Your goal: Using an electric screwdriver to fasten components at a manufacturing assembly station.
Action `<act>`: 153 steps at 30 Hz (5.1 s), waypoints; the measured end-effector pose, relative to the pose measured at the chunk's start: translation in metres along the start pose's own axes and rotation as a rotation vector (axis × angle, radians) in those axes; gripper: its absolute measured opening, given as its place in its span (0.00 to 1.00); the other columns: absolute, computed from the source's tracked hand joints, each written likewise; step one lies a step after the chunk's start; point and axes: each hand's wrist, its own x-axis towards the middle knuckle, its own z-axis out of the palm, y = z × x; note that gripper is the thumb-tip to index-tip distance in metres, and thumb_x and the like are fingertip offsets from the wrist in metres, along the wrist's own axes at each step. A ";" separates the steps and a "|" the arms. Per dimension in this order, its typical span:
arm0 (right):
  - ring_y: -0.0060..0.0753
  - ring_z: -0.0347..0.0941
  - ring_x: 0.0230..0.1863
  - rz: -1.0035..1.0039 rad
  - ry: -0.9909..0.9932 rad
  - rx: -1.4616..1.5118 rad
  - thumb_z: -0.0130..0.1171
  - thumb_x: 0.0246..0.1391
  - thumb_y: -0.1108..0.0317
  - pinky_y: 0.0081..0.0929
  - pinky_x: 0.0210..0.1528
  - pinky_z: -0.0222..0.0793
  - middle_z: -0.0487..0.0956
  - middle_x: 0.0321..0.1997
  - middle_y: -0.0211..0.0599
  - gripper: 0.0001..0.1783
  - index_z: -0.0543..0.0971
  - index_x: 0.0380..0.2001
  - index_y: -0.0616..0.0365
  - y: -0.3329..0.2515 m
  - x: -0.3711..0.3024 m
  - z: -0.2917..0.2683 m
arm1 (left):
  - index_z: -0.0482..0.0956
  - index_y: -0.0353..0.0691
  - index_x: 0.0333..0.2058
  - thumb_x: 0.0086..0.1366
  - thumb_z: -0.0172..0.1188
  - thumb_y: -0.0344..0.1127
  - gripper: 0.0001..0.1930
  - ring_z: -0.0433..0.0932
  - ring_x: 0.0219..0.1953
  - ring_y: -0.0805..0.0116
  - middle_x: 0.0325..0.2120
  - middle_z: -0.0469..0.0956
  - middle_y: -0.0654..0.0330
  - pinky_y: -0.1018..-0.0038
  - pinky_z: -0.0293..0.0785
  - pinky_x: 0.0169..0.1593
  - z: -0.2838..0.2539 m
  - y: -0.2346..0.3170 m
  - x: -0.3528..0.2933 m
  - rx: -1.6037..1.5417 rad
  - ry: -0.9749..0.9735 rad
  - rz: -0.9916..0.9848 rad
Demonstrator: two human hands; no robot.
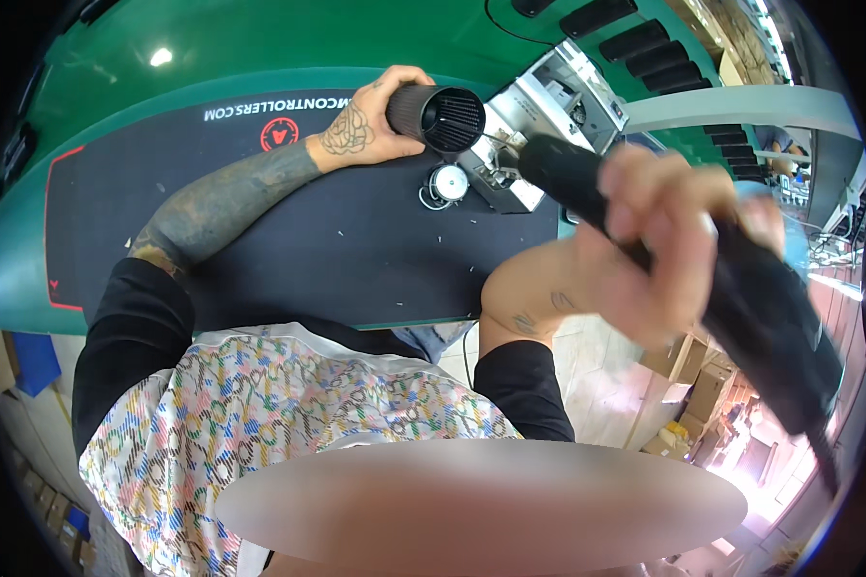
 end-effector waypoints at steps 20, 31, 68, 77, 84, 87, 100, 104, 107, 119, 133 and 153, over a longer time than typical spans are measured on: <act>0.31 0.62 0.16 0.117 0.186 -0.360 0.46 0.45 0.81 0.35 0.25 0.65 0.69 0.19 0.42 0.18 0.63 0.43 0.59 0.029 0.003 0.022 | 0.64 0.39 0.47 0.39 0.69 0.30 0.33 0.73 0.43 0.61 0.42 0.71 0.56 0.70 0.70 0.47 -0.002 0.000 0.000 -0.012 0.001 -0.013; 0.22 0.62 0.16 0.018 0.534 0.353 0.53 0.46 0.70 0.23 0.26 0.61 0.66 0.17 0.25 0.05 0.70 0.29 0.56 0.000 0.006 0.009 | 0.63 0.41 0.48 0.41 0.68 0.29 0.33 0.72 0.45 0.60 0.44 0.68 0.55 0.69 0.69 0.48 -0.005 -0.001 -0.001 0.012 0.062 -0.046; 0.29 0.61 0.15 0.179 0.152 -0.202 0.46 0.47 0.80 0.34 0.23 0.63 0.66 0.18 0.39 0.16 0.62 0.42 0.60 0.028 0.006 0.035 | 0.63 0.40 0.46 0.39 0.73 0.31 0.35 0.73 0.46 0.62 0.43 0.69 0.58 0.70 0.70 0.49 0.000 -0.014 -0.002 -0.088 0.047 0.051; 0.24 0.64 0.16 -0.025 0.180 0.342 0.56 0.45 0.75 0.24 0.22 0.62 0.65 0.17 0.26 0.19 0.66 0.42 0.55 0.000 0.000 0.011 | 0.62 0.40 0.47 0.43 0.69 0.28 0.32 0.72 0.45 0.61 0.43 0.68 0.57 0.69 0.68 0.50 0.000 -0.001 0.000 -0.118 0.037 0.137; 0.19 0.64 0.19 -0.110 0.252 0.261 0.52 0.50 0.69 0.24 0.28 0.60 0.66 0.20 0.23 0.13 0.69 0.40 0.56 -0.068 -0.024 -0.039 | 0.64 0.40 0.48 0.44 0.69 0.28 0.31 0.69 0.49 0.61 0.44 0.68 0.56 0.70 0.66 0.52 -0.003 0.003 0.003 0.046 -0.017 0.142; 0.24 0.62 0.17 0.027 0.196 0.049 0.50 0.49 0.76 0.30 0.25 0.61 0.62 0.20 0.29 0.20 0.61 0.46 0.60 -0.048 -0.016 -0.035 | 0.67 0.40 0.45 0.44 0.69 0.28 0.28 0.70 0.47 0.61 0.44 0.68 0.56 0.71 0.67 0.50 0.000 0.005 0.005 0.054 0.010 0.151; 0.18 0.66 0.18 0.025 0.258 0.622 0.56 0.49 0.69 0.22 0.25 0.64 0.68 0.20 0.23 0.14 0.67 0.39 0.55 -0.045 -0.009 -0.030 | 0.68 0.41 0.45 0.42 0.71 0.30 0.29 0.70 0.44 0.62 0.41 0.67 0.56 0.72 0.69 0.47 -0.004 0.004 0.006 0.195 0.043 0.198; 0.17 0.69 0.18 -0.218 0.302 0.544 0.60 0.46 0.68 0.19 0.25 0.67 0.71 0.18 0.22 0.13 0.70 0.36 0.55 -0.053 -0.013 -0.016 | 0.67 0.41 0.43 0.43 0.71 0.31 0.28 0.71 0.44 0.62 0.41 0.69 0.58 0.72 0.70 0.47 -0.005 0.004 0.005 0.159 0.063 0.209; 0.20 0.68 0.21 -0.166 0.229 0.252 0.58 0.49 0.69 0.24 0.23 0.65 0.69 0.21 0.22 0.18 0.66 0.43 0.51 -0.037 -0.013 0.004 | 0.66 0.39 0.43 0.43 0.68 0.27 0.27 0.71 0.47 0.62 0.43 0.70 0.55 0.72 0.68 0.50 -0.004 0.002 0.003 0.083 0.030 0.137; 0.28 0.60 0.15 0.127 0.076 0.071 0.45 0.44 0.80 0.36 0.24 0.63 0.65 0.18 0.37 0.20 0.61 0.43 0.57 0.027 0.001 0.039 | 0.66 0.39 0.44 0.43 0.70 0.29 0.28 0.74 0.43 0.64 0.41 0.72 0.57 0.73 0.70 0.47 -0.001 -0.004 0.003 0.034 0.084 0.085; 0.27 0.62 0.15 -0.083 0.545 0.227 0.49 0.47 0.77 0.29 0.22 0.64 0.66 0.19 0.33 0.17 0.62 0.42 0.57 0.006 0.001 0.013 | 0.68 0.39 0.42 0.38 0.61 0.26 0.26 0.74 0.41 0.52 0.36 0.74 0.51 0.65 0.71 0.43 -0.103 0.030 0.047 0.789 -0.320 -0.070; 0.23 0.59 0.14 0.286 0.187 0.477 0.51 0.46 0.71 0.29 0.22 0.61 0.63 0.19 0.28 0.22 0.61 0.46 0.59 -0.038 -0.002 -0.059 | 0.64 0.38 0.52 0.59 0.57 0.40 0.24 0.67 0.54 0.62 0.49 0.70 0.52 0.70 0.65 0.55 0.012 -0.106 0.157 0.142 -0.240 -0.260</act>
